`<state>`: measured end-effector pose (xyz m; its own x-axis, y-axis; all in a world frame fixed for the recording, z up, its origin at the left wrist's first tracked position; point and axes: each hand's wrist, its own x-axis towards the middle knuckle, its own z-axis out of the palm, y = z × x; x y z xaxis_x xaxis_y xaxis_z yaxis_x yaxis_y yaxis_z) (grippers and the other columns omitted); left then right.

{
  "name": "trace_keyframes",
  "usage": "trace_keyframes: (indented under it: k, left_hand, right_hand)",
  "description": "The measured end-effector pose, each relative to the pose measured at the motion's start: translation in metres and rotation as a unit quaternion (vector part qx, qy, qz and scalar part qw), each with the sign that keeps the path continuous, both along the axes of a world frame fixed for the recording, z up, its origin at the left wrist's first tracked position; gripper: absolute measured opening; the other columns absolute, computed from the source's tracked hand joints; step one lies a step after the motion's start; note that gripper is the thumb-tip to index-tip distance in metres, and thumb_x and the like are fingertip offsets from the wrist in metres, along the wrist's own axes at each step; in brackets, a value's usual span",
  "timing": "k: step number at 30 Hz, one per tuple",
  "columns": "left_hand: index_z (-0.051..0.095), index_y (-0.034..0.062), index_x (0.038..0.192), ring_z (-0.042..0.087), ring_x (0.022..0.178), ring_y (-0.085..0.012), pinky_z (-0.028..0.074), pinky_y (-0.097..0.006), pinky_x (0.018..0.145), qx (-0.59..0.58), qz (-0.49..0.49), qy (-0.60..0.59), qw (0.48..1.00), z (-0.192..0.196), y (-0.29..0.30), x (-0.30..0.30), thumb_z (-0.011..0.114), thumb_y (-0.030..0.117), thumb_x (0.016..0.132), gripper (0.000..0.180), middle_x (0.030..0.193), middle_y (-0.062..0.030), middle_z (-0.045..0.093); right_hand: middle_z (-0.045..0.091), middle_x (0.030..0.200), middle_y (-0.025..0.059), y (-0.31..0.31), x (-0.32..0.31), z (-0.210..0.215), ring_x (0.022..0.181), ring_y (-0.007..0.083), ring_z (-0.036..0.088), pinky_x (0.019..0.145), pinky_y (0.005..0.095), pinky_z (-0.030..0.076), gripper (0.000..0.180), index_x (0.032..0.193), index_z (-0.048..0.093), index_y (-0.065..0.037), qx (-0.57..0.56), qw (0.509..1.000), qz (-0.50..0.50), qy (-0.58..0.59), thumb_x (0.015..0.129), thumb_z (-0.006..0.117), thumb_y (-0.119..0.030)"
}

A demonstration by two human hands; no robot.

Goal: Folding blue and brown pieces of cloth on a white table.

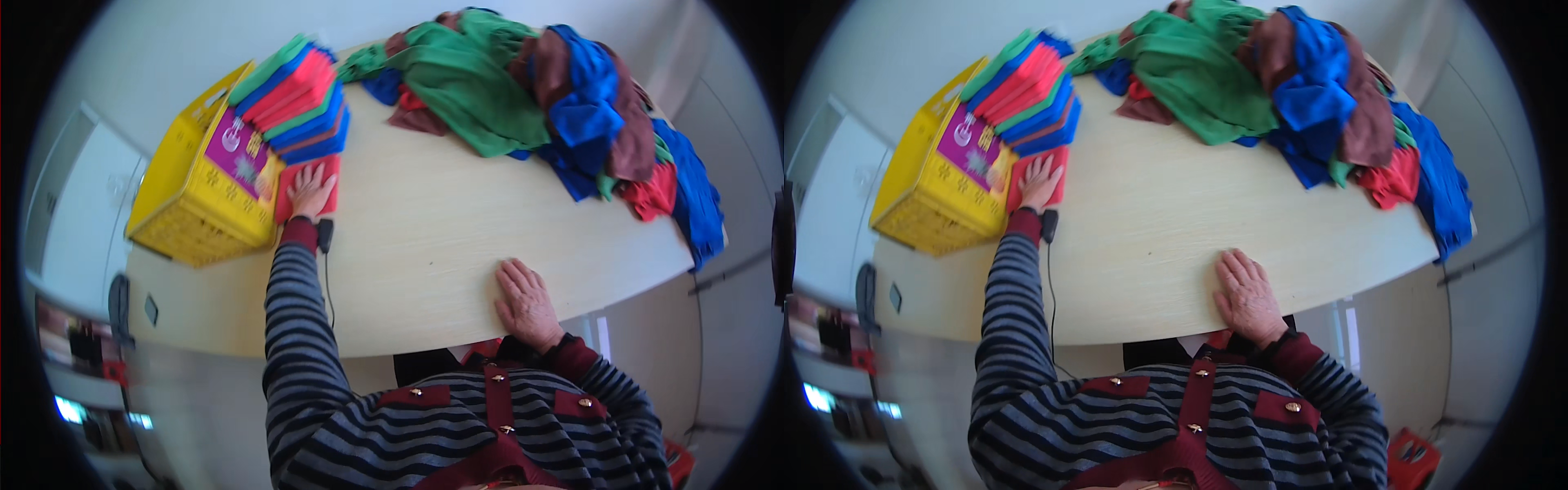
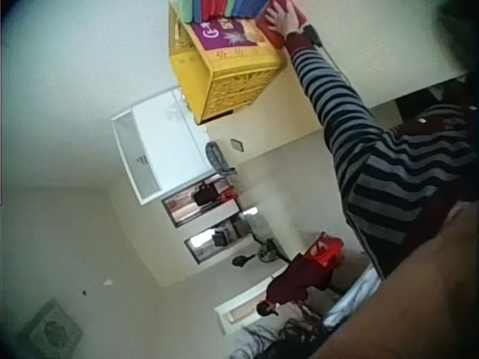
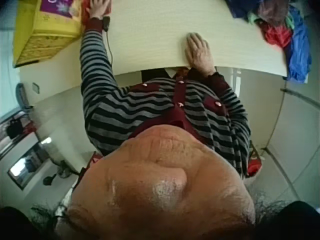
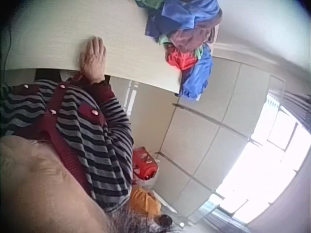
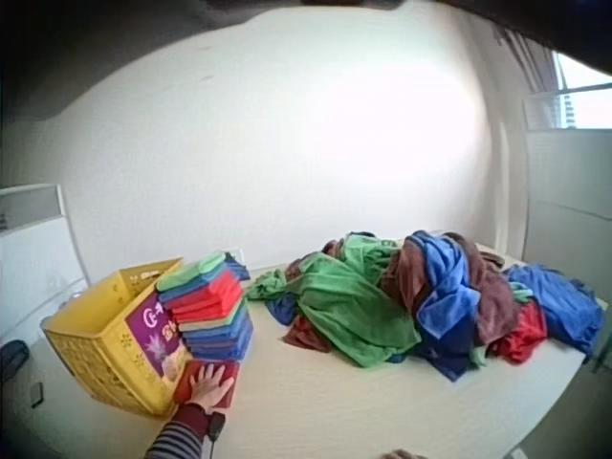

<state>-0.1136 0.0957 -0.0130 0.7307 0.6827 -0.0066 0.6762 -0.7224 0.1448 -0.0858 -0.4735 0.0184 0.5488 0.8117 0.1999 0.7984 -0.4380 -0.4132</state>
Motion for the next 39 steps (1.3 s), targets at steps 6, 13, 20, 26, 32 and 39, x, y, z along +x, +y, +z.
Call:
trace_keyframes:
  k: [6, 13, 20, 26, 32, 39]
  left_hand:
    - [0.023, 0.0257, 0.162, 0.01, 0.157, -0.0345, 0.007, -0.069, 0.119, -0.035, 0.137, 0.023, 0.99, -0.028, 0.017, -0.115, 0.036, 0.069, 0.097, 0.079, 0.17, -0.0096, 0.018]
    - [0.068, 0.0141, 0.118, 0.054, 0.125, -0.0336, 0.035, -0.056, 0.107, 0.177, 0.088, -0.049, 0.979, -0.032, 0.0, -0.165, 0.058, 0.042, 0.095, 0.038, 0.124, -0.0136, 0.065]
    - [0.07, 0.0028, 0.08, 0.064, 0.064, -0.0306, 0.05, -0.04, 0.063, -0.024, -0.08, -0.409, 0.909, 0.03, -0.1, 0.0, 0.07, 0.037, 0.092, 0.036, 0.069, -0.012, 0.067]
    - [0.066, 0.0066, 0.101, 0.067, 0.081, -0.0175, 0.056, -0.033, 0.068, -0.563, 0.07, -0.402, 0.718, 0.035, -0.149, 0.117, 0.072, 0.041, 0.093, 0.035, 0.089, -0.0049, 0.068]
    - [0.064, 0.0074, 0.101, 0.066, 0.085, -0.0194, 0.057, -0.037, 0.073, -0.578, 0.007, -0.583, 0.571, 0.012, -0.15, 0.088, 0.069, 0.03, 0.093, 0.024, 0.097, -0.007, 0.067]
    - [0.063, 0.0037, 0.117, 0.06, 0.114, -0.0205, 0.047, -0.039, 0.102, -0.508, -0.059, -0.626, 0.589, 0.106, -0.166, -0.057, 0.067, 0.018, 0.09, 0.03, 0.119, -0.0077, 0.064]
  right_hand:
    - [0.047, 0.15, 0.0204, 0.04, 0.012, -0.01, 0.145, 0.0367, 0.038, 0.12, 0.0473, 0.03, 0.058, 0.142, 0.05, 0.002, -0.016, 0.994, 0.107, -0.02, 0.092, 0.062, -0.024]
    - [0.047, 0.15, 0.0194, 0.092, 0.004, -0.017, 0.144, 0.0342, 0.038, 0.12, 0.0448, 0.029, 0.056, 0.139, 0.052, 0.003, -0.008, 0.972, 0.229, -0.053, 0.094, 0.059, -0.029]
    - [0.048, 0.149, 0.0193, 0.107, -0.006, -0.024, 0.143, 0.0339, 0.038, 0.119, 0.0442, 0.03, 0.055, 0.137, 0.054, 0.004, -0.003, 0.966, 0.25, -0.06, 0.093, 0.06, -0.03]
    - [0.049, 0.149, 0.0178, 0.109, -0.033, -0.038, 0.143, 0.0344, 0.04, 0.119, 0.0452, 0.031, 0.054, 0.137, 0.053, 0.002, -0.005, 0.964, 0.263, -0.027, 0.093, 0.06, -0.029]
    - [0.051, 0.146, 0.0196, 0.108, -0.046, -0.045, 0.142, 0.0346, 0.041, 0.118, 0.0448, 0.032, 0.052, 0.133, 0.056, 0.004, -0.031, 0.96, 0.279, 0.003, 0.092, 0.061, -0.028]
    - [0.055, 0.138, 0.0193, 0.104, -0.005, -0.053, 0.136, 0.0343, 0.045, 0.114, 0.0449, 0.035, 0.044, 0.123, 0.059, 0.003, -0.009, 0.973, 0.228, -0.042, 0.09, 0.061, -0.026]
